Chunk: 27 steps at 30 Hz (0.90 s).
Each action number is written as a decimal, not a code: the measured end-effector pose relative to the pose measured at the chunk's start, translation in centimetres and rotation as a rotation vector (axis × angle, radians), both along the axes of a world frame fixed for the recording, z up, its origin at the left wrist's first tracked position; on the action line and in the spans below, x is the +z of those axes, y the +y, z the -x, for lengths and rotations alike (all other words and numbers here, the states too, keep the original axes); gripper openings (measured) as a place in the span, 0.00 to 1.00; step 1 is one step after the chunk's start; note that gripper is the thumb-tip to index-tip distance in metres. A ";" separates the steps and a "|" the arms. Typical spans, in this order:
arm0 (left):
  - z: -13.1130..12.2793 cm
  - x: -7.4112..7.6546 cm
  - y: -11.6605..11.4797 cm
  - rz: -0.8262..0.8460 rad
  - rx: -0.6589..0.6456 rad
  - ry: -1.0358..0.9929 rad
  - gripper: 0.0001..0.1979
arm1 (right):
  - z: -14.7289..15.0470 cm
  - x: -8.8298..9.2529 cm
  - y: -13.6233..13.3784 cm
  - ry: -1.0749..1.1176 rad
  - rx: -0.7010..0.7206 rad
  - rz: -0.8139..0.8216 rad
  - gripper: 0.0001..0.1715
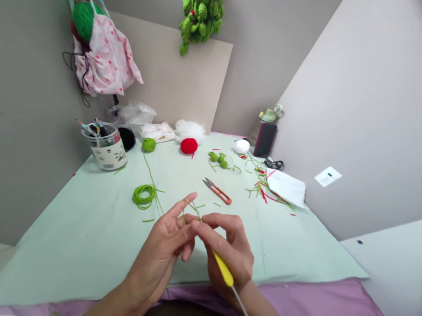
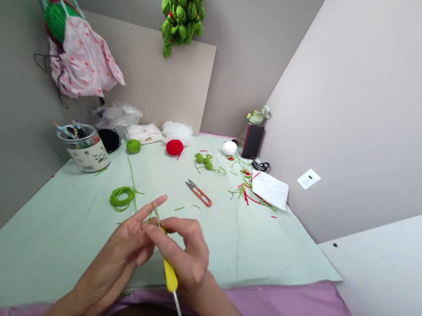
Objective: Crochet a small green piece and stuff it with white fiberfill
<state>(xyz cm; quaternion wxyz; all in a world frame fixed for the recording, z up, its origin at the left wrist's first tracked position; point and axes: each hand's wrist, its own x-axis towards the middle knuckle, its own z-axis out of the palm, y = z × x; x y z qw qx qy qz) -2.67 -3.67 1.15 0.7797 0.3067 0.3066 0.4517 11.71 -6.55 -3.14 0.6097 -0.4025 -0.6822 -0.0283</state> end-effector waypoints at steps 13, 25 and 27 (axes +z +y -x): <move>0.1 0.5 0.0 -0.060 0.003 0.023 0.47 | -0.9 2.0 0.5 0.686 0.516 0.448 0.07; 0.7 0.4 0.1 -0.080 -0.056 0.017 0.43 | -1.0 2.7 0.5 0.497 0.371 0.369 0.09; 0.9 0.4 0.2 -0.078 -0.055 0.024 0.43 | -1.1 2.6 0.5 0.517 0.402 0.353 0.11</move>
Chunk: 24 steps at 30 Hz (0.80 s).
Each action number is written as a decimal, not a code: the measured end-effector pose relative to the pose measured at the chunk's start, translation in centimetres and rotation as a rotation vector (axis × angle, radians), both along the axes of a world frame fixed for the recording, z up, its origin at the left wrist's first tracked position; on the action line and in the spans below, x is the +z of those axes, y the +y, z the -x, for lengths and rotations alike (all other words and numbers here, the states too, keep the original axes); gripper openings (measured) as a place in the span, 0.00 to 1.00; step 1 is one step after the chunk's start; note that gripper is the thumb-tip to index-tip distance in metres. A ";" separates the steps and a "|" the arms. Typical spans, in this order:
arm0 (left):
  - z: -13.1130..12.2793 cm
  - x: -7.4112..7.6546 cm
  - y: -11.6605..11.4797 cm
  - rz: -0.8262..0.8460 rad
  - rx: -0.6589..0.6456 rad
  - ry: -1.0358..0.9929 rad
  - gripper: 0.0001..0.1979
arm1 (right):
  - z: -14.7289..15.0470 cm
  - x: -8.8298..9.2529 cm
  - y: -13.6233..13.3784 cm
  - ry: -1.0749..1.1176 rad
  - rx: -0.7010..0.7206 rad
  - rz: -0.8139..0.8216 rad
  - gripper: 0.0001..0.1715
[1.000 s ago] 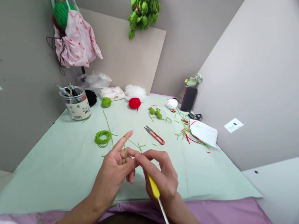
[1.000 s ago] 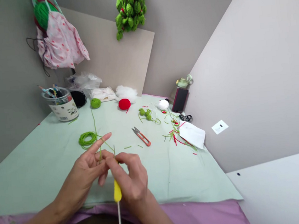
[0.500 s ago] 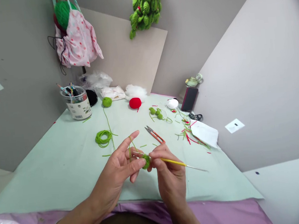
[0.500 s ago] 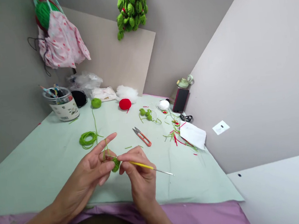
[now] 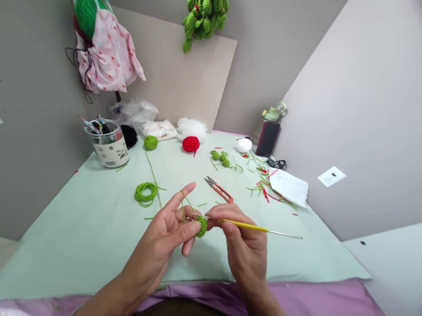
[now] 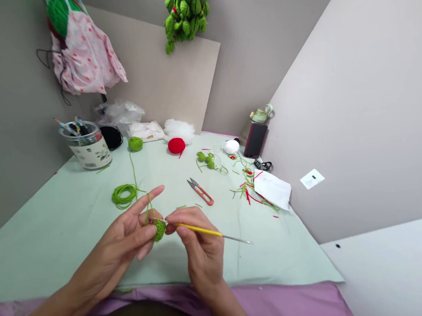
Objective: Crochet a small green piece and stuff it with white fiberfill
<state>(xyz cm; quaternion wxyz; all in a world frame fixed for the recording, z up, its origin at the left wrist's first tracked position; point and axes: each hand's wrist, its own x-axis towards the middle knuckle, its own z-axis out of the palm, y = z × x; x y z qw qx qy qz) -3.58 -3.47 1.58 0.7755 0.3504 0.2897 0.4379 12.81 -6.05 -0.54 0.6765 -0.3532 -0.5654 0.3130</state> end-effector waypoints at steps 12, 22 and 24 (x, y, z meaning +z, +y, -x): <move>0.4 -0.7 0.2 -0.145 0.042 0.099 0.29 | -0.7 0.2 -0.2 0.137 0.108 0.115 0.14; -0.6 -0.8 0.0 0.056 0.036 -0.003 0.32 | -0.2 -1.3 -0.8 -0.283 -0.246 -0.146 0.18; -0.1 -0.7 0.3 0.045 0.036 -0.005 0.27 | -0.8 -0.4 -0.6 -0.132 -0.160 -0.061 0.15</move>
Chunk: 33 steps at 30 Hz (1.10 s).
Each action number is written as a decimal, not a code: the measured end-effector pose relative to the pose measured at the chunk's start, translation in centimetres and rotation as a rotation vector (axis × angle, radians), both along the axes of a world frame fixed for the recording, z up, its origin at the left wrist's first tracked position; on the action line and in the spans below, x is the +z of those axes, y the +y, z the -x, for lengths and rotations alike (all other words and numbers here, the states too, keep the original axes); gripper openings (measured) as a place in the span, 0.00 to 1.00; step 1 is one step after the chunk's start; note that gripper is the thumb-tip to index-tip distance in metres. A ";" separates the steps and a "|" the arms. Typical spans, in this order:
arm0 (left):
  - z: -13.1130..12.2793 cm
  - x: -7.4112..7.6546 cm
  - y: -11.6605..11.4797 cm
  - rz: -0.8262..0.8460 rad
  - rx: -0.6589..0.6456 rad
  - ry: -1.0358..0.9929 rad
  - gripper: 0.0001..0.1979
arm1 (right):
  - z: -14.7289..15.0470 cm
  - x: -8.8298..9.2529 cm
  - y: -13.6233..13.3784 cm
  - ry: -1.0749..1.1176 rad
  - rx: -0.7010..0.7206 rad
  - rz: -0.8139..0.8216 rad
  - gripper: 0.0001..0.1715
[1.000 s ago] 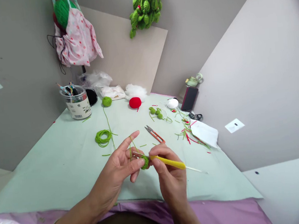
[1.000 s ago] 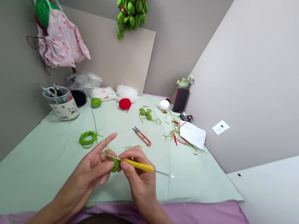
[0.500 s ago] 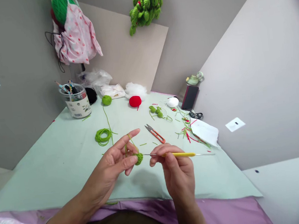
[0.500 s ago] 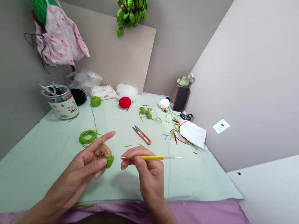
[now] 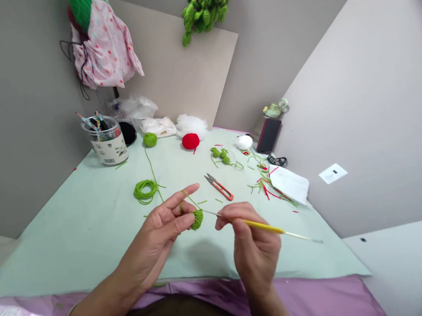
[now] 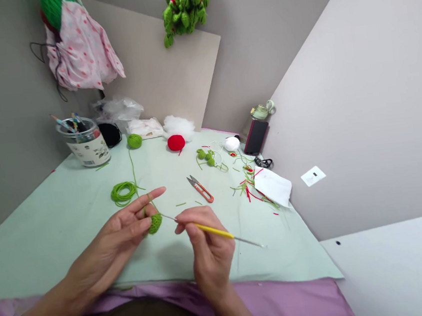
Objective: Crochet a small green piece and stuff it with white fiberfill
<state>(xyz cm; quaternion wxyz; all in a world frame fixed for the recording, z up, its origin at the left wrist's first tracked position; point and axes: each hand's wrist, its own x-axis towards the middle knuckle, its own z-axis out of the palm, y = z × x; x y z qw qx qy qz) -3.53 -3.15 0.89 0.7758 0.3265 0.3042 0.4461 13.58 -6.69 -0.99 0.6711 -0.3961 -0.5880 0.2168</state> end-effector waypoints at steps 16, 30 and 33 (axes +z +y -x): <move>0.0 -0.7 -0.2 -0.151 0.021 0.099 0.28 | 0.2 0.7 1.3 0.384 0.231 0.275 0.14; 0.3 -0.3 -0.4 -0.286 0.102 0.280 0.23 | -0.5 1.2 0.3 0.096 0.203 0.118 0.13; 0.4 -0.4 -0.2 -0.343 0.107 0.342 0.23 | -0.5 1.4 -0.2 -0.056 0.128 0.037 0.15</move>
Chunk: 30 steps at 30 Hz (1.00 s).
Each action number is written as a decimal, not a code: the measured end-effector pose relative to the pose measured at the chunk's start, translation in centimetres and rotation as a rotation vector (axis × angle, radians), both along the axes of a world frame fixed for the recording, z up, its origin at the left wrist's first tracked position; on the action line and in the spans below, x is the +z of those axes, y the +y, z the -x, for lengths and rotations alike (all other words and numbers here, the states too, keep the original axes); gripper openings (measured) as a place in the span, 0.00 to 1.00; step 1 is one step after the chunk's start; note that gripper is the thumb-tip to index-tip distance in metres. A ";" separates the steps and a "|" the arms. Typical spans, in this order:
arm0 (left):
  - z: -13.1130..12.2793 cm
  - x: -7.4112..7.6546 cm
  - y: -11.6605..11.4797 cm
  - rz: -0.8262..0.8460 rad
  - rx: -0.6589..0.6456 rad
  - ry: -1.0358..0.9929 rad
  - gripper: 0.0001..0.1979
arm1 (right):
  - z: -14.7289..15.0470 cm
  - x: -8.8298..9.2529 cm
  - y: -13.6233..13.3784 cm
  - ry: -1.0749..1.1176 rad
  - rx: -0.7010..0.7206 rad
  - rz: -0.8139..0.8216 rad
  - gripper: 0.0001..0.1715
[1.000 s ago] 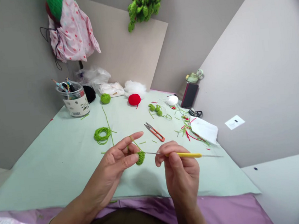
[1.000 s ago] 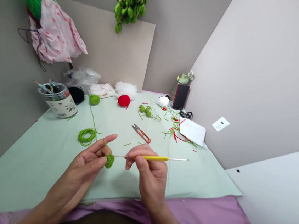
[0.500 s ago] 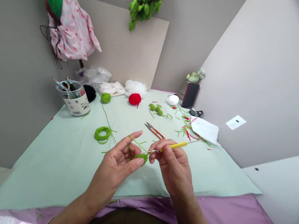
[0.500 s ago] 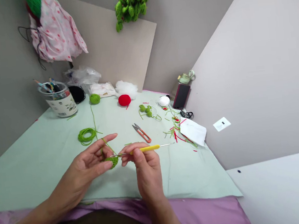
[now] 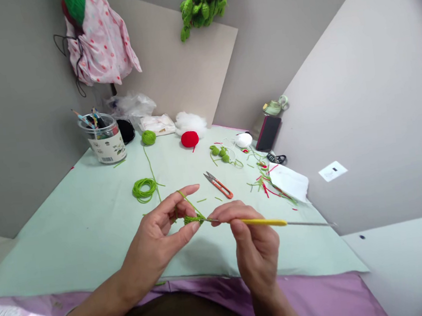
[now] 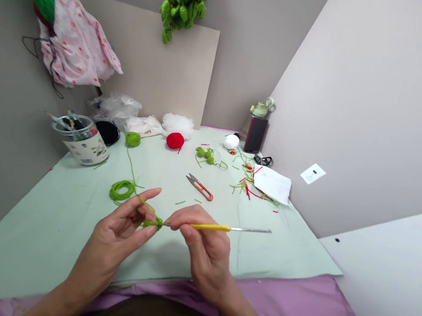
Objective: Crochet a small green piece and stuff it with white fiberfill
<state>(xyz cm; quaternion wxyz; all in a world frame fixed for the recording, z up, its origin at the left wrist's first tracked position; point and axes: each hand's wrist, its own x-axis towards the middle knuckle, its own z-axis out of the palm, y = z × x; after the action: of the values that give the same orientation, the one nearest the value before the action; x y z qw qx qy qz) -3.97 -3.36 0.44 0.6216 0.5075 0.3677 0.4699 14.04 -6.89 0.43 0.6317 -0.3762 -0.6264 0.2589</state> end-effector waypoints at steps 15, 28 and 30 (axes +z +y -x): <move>-0.5 -0.3 -0.1 0.060 0.007 -0.050 0.22 | 0.7 -0.7 0.0 -0.286 -0.162 -0.233 0.13; 0.4 0.1 0.8 0.492 -0.200 -0.435 0.32 | 0.9 -1.4 -0.2 -0.052 -0.103 -0.090 0.17; 0.5 0.2 0.8 0.462 -0.197 -0.421 0.31 | 0.8 -0.9 0.0 0.152 -0.034 0.015 0.14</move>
<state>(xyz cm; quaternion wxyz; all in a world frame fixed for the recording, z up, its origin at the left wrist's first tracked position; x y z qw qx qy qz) -4.51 -2.59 0.63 0.8251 0.2779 0.2771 0.4065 13.27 -6.85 -0.49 0.6788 -0.3709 -0.5682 0.2806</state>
